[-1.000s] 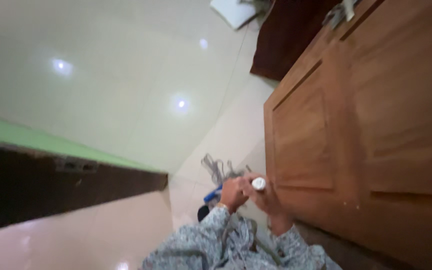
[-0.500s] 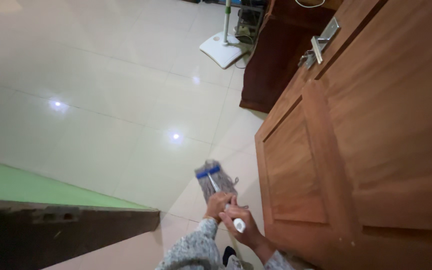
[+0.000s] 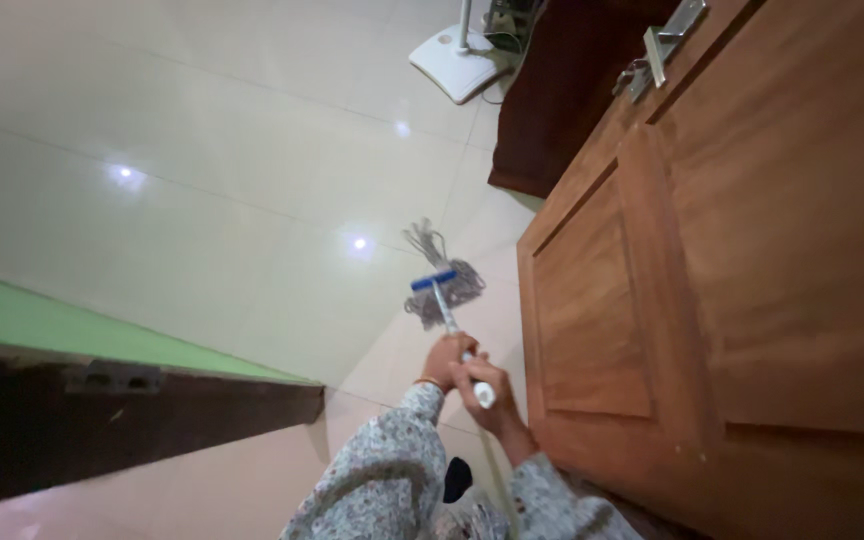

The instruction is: The person mops a tiled floor using a mop with a blue base and white strings, moving through a doorway and around objects on the floor.

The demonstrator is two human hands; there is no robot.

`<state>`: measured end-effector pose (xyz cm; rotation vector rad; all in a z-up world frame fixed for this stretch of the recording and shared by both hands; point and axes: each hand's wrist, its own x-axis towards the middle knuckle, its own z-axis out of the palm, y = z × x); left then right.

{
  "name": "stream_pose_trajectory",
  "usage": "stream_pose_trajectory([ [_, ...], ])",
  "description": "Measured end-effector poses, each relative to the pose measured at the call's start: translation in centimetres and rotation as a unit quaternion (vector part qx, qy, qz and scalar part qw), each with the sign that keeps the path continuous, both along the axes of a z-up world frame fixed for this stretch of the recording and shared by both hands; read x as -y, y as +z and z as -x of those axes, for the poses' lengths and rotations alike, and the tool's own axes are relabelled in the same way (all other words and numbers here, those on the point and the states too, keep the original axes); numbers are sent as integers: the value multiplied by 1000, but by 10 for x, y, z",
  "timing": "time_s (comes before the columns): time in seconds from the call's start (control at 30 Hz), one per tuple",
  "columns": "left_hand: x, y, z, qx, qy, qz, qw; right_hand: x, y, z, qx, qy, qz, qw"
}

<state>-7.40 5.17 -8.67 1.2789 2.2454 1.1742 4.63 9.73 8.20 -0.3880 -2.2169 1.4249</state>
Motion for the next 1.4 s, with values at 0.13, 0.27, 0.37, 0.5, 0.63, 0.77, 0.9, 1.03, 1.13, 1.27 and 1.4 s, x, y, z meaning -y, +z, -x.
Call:
stream_pose_trajectory([
  [0.13, 7, 36, -65, 27, 2, -1, 1000, 3, 54, -44, 82, -42, 19, 996],
  [0.27, 18, 58, -120, 19, -57, -46, 997, 0, 75, -72, 27, -10, 55, 998],
  [0.37, 24, 48, -152, 102, -11, -51, 993, 0, 69, -83, 124, -42, 103, 986],
  [0.5, 18, 33, -154, 60, 41, 42, 996, 2, 64, -79, 134, -38, 132, 981],
  [0.63, 30, 45, -128, 88, -9, -207, 974, 20, 68, -83, 65, 12, 30, 997],
  [0.77, 22, 48, -109, 35, 53, -166, 984, 16, 60, -74, 6, 68, -37, 997],
  [0.9, 3, 20, -76, 58, 70, -139, 986, -4, 29, -53, -19, 99, -54, 993],
  [1.03, -39, -2, -29, 8, 66, -93, 993, -32, -11, -18, -57, 22, -25, 998],
  [1.13, -71, -6, 5, -19, 81, -7, 996, -49, -38, 9, -87, -40, -5, 995],
  [1.27, -74, -16, 6, 44, 43, 6, 998, -42, -52, 5, -43, -91, -19, 995],
  [1.4, -60, -5, -33, -12, -33, -29, 999, -30, -29, -34, -4, -119, 3, 993],
])
